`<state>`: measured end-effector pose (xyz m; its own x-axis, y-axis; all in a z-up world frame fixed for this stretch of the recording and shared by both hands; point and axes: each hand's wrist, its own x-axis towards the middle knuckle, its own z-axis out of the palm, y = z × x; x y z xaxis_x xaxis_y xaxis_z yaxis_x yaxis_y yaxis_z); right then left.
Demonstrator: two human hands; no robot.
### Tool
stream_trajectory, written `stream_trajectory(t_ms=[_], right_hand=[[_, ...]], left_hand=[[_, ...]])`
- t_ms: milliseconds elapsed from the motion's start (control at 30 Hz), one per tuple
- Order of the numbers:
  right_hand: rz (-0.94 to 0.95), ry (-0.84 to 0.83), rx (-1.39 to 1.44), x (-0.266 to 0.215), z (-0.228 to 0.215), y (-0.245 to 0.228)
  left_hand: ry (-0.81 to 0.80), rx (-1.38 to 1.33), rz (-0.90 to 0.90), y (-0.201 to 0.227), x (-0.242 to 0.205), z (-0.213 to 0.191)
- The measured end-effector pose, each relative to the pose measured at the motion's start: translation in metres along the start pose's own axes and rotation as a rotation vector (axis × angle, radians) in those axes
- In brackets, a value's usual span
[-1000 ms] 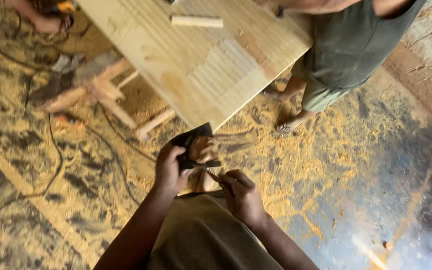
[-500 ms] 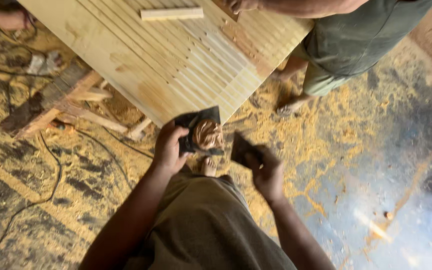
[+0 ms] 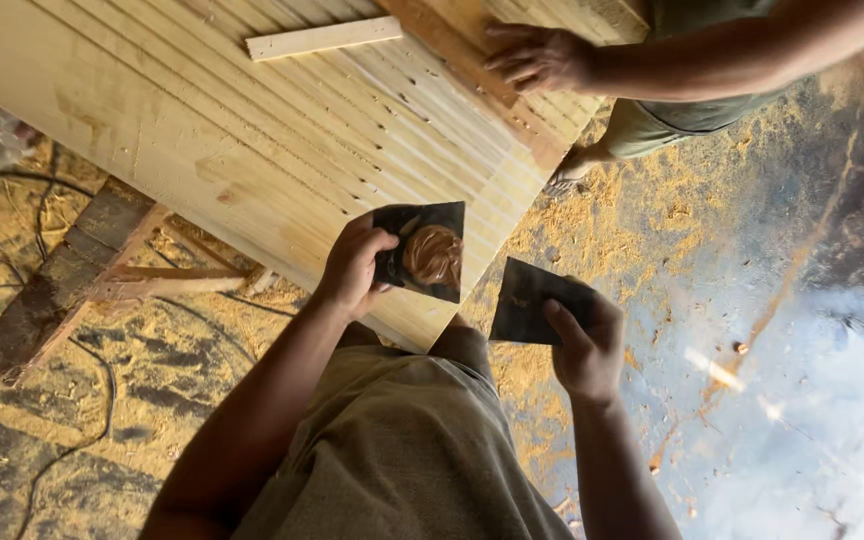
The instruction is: The person mixes a brown paste on a metal plate using a putty knife and a wooden stick, then applies the filler to the grooves of a wooden panel. The person works methodically along the panel's surface, smoothing the filler into the grooves.
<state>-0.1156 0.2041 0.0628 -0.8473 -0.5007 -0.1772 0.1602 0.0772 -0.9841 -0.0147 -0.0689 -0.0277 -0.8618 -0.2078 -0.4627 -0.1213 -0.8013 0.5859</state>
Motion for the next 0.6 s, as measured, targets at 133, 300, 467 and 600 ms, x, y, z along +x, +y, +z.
stream_trajectory(t_ms=[133,300,467,600], right_hand=[[-0.327,-0.238,-0.629,0.034,0.045,-0.046],[-0.468,-0.508,-0.755,0.077,0.068,-0.063],[-0.021,-0.155,-0.083,0.124,0.034,0.010],[0.230,0.125,0.621,0.199,0.006,0.107]], left_hand=[[-0.114,0.052,-0.087,0.026,0.020,-0.025],[-0.058,0.199,-0.208,0.044,0.040,-0.038],[-0.032,0.100,-0.162,0.029,0.062,-0.062],[0.063,-0.047,-0.146,0.005,0.061,-0.084]])
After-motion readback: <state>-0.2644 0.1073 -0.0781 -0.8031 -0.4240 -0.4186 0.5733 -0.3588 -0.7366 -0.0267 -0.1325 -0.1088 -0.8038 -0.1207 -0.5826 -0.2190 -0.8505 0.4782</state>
